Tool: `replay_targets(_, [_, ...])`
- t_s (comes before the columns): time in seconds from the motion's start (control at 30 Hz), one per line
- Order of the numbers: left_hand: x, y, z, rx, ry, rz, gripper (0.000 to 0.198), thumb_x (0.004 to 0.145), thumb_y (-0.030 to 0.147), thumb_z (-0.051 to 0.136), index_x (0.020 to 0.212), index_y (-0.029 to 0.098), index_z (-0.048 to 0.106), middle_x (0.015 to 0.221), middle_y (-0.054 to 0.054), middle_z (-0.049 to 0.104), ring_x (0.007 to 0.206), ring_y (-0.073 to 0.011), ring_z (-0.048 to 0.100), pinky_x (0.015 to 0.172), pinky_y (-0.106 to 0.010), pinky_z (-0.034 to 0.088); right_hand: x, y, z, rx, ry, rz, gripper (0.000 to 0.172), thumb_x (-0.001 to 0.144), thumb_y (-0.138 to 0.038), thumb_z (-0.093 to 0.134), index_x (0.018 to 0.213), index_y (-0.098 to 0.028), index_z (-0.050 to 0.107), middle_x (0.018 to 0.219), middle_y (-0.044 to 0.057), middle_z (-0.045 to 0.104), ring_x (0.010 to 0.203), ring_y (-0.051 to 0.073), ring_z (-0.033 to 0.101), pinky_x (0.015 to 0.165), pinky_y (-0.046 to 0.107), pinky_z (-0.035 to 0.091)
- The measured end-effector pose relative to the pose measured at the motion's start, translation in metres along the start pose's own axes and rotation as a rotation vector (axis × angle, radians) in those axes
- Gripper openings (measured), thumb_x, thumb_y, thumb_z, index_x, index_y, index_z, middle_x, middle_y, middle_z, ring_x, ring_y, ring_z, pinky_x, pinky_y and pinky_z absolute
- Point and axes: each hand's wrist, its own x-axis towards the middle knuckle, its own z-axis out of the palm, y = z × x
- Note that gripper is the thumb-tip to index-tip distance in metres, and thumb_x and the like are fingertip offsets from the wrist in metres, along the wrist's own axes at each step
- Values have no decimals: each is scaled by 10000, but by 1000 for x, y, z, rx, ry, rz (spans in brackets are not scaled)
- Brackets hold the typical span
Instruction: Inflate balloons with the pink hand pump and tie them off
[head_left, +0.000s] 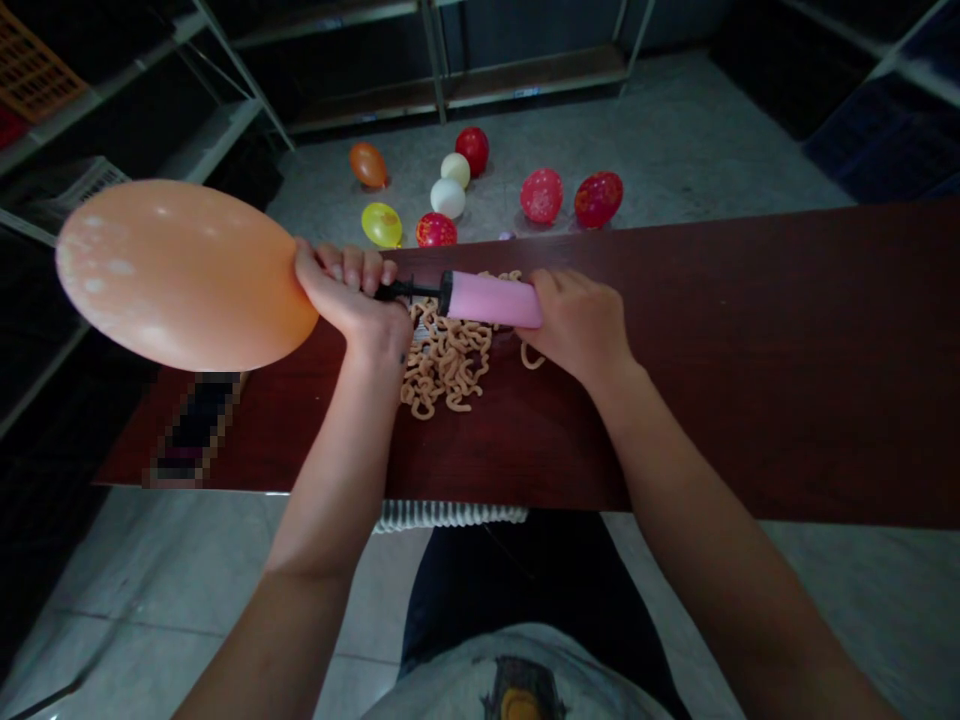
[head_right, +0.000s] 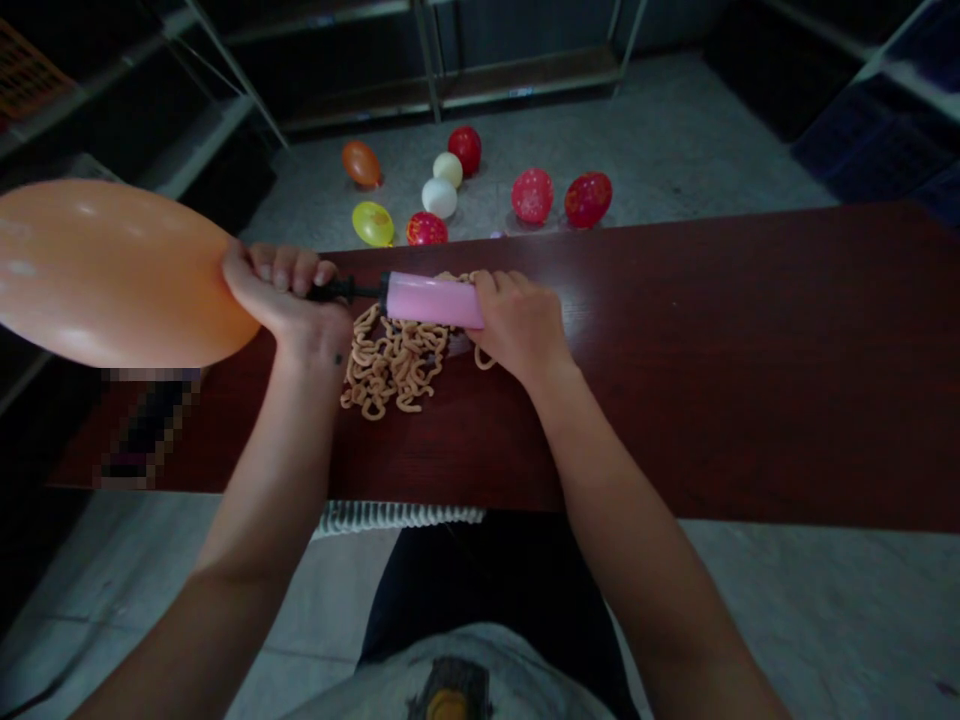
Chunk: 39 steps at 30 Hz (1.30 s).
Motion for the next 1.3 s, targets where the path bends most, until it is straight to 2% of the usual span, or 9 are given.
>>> replay_targets(0.2, [-8, -14, 4, 159, -87, 45, 565, 958, 607, 426, 590, 196, 302, 497, 40, 263, 393, -85, 286, 410, -239, 281, -1, -9, 2, 26, -26, -12, 406, 867, -341, 621, 1206, -125, 565, 1071, 171, 696, 958, 296, 612, 706, 339, 410])
replay_targets(0.4, [-4, -11, 6, 60, 31, -26, 536, 987, 576, 355, 605, 207, 285, 493, 32, 261, 396, -98, 307, 418, -254, 303, 2, -4, 4, 35, 27, 2, 333, 886, -315, 570, 1173, -148, 594, 1099, 148, 694, 989, 285, 596, 715, 338, 410])
replay_targets(0.5, [3, -9, 3, 40, 44, -66, 537, 979, 595, 352, 609, 212, 283, 484, 33, 252, 389, -101, 285, 405, -254, 297, 4, -6, 6, 30, 61, 5, 296, 910, -310, 534, 1154, -159, 605, 1104, 136, 691, 1000, 281, 588, 728, 341, 414])
replay_targets(0.73, [24, -8, -11, 32, -77, 9, 511, 1002, 501, 347, 591, 209, 265, 472, 35, 230, 376, -101, 242, 405, -253, 300, 9, 6, 13, -31, 150, 32, 261, 925, -318, 514, 1126, -181, 610, 1044, 122, 688, 989, 288, 576, 750, 364, 423])
replay_targets(0.93, [34, -10, -15, 8, -12, 13, 506, 992, 500, 404, 591, 207, 308, 486, 39, 259, 385, -97, 284, 410, -244, 306, 11, 28, 13, -86, 119, 84, 271, 920, -360, 540, 1109, -181, 614, 1046, 129, 668, 979, 286, 572, 773, 385, 406])
replay_targets(1.07, [40, -9, -18, -44, 28, 41, 497, 1003, 490, 373, 600, 206, 304, 499, 43, 255, 385, -94, 284, 418, -242, 310, 9, 42, 10, -109, 100, 129, 273, 927, -366, 534, 1125, -192, 607, 1073, 140, 656, 967, 273, 553, 775, 382, 381])
replay_targets(1.3, [33, 2, -11, -146, 166, -6, 453, 1005, 471, 344, 642, 211, 265, 511, 54, 213, 386, -92, 243, 425, -247, 308, 4, 62, 6, -157, 145, 210, 330, 878, -336, 579, 1168, -178, 596, 1128, 163, 644, 990, 288, 532, 812, 396, 389])
